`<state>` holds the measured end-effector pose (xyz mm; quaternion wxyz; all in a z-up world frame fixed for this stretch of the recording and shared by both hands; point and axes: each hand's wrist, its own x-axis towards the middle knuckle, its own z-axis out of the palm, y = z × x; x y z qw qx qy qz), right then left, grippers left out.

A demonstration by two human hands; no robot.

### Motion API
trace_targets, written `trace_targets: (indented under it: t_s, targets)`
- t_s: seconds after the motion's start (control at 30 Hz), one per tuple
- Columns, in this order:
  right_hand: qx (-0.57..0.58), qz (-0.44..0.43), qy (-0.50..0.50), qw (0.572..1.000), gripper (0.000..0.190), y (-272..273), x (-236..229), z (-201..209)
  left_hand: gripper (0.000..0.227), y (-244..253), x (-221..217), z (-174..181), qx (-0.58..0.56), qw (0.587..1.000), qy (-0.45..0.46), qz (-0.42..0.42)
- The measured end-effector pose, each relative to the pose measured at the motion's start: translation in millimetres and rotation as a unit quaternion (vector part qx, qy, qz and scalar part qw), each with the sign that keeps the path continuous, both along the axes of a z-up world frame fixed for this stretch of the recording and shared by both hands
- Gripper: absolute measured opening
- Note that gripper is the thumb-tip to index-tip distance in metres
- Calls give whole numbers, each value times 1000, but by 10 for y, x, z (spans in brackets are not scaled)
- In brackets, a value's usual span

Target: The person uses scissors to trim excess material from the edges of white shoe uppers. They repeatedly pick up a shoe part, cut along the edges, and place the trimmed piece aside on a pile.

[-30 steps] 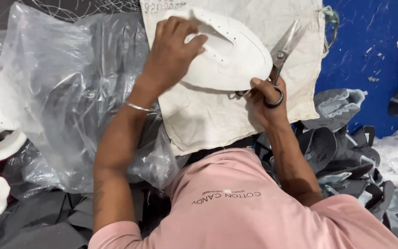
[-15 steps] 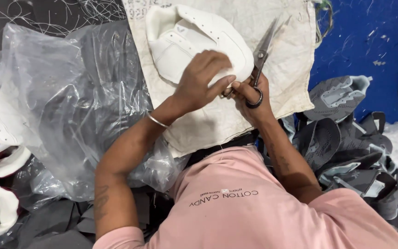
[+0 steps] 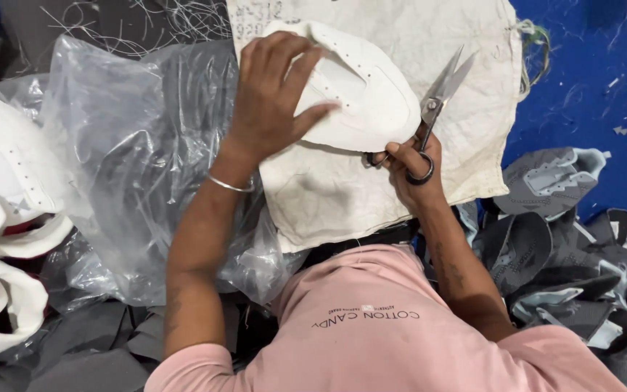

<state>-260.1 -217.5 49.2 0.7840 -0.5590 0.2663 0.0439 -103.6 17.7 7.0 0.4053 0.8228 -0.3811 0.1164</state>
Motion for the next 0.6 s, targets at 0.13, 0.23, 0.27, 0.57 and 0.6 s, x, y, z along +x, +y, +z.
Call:
trace_targets:
  t_s: [0.13,0.23,0.27,0.57,0.6]
  targets:
    - [-11,-12,22,1000,32,-20,0,92,88,6,18,36,64,993,53,-82]
    - [21,-24,25,999,31,-56,-13,163,83,36,35,-105,93,989,97,-54]
    - [49,-41,26,998,29,-75,-55,194,76,83,20,-128,67,987,143,-24]
    - [-248,150,-59,955,34,88,557,531,68,345,354,-867,-551,585,595,13]
    - [-244,154,-64,955,34,66,738,519,68,375,364,-833,-551,590,590,17]
